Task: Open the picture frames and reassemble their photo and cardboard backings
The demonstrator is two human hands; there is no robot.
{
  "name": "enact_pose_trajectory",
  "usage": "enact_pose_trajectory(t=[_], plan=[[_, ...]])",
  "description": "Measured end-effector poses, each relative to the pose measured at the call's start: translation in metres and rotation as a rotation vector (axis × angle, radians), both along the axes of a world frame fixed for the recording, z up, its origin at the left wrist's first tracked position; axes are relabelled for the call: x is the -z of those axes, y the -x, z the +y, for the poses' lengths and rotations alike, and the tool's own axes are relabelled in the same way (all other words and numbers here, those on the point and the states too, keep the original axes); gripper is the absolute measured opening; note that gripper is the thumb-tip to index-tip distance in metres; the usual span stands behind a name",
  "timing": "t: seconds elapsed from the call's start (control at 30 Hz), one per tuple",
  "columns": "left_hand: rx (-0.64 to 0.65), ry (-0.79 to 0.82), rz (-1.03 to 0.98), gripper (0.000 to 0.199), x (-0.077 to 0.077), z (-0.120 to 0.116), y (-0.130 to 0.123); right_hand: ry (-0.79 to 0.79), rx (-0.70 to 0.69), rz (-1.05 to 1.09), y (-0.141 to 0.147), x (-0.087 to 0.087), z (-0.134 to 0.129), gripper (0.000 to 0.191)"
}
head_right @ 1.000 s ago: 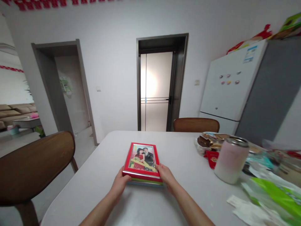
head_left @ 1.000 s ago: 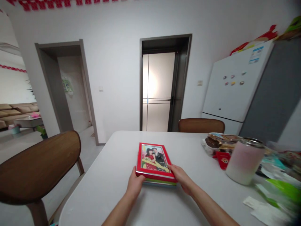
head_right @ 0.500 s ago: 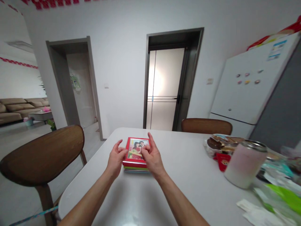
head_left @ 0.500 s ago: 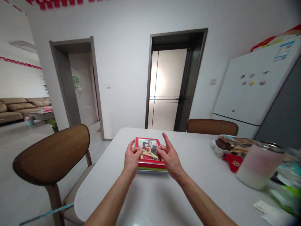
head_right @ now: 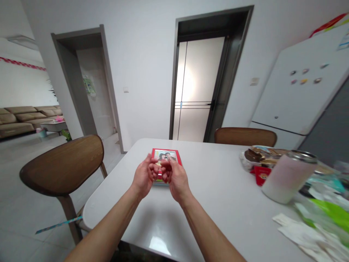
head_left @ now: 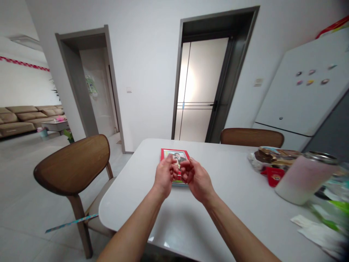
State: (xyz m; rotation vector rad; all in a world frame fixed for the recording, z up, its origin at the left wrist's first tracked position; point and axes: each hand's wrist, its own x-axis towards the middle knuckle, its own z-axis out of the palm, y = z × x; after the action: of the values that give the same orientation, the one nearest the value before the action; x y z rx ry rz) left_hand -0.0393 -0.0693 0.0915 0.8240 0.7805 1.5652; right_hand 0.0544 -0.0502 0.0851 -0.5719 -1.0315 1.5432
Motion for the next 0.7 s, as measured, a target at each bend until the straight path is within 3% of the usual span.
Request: enact_pose_trajectory(t=[0.1,0.2,0.3,0.37,0.43,0.47,0.57,0.7], plan=[[0.076,0.127,0.016,0.064,0.004,0.003,0.005,0.074,-0.098,-0.086,0.004,0.004,0.0,0.051],[0.127,0.204,0.028,0.068,0.005,0.003,0.009,0.043,-0.156,-0.267,0.008,0.009,0.001,0.056],[0.136,0.264,0.034,0.069,0.012,0.003,0.011,-0.246,0.077,-0.742,0.01,0.018,0.012,0.056],[0.13,0.315,0.037,0.066,0.024,0.004,0.013,-0.449,0.26,-1.025,0.008,0.027,0.027,0.051],[0.11,0.37,0.035,0.059,0.043,0.006,0.015,-0.554,0.345,-1.151,0.003,0.037,0.042,0.029],[0.094,0.393,0.03,0.053,0.053,0.008,0.016,-0.581,0.349,-1.177,0.0,0.041,0.047,0.021],[0.023,0.403,-0.01,0.037,0.081,0.01,0.015,-0.671,0.331,-1.283,-0.007,0.053,0.048,0.029],[-0.111,0.245,-0.095,0.031,0.092,0.003,0.004,-0.762,0.21,-1.346,-0.018,0.064,0.018,0.032]])
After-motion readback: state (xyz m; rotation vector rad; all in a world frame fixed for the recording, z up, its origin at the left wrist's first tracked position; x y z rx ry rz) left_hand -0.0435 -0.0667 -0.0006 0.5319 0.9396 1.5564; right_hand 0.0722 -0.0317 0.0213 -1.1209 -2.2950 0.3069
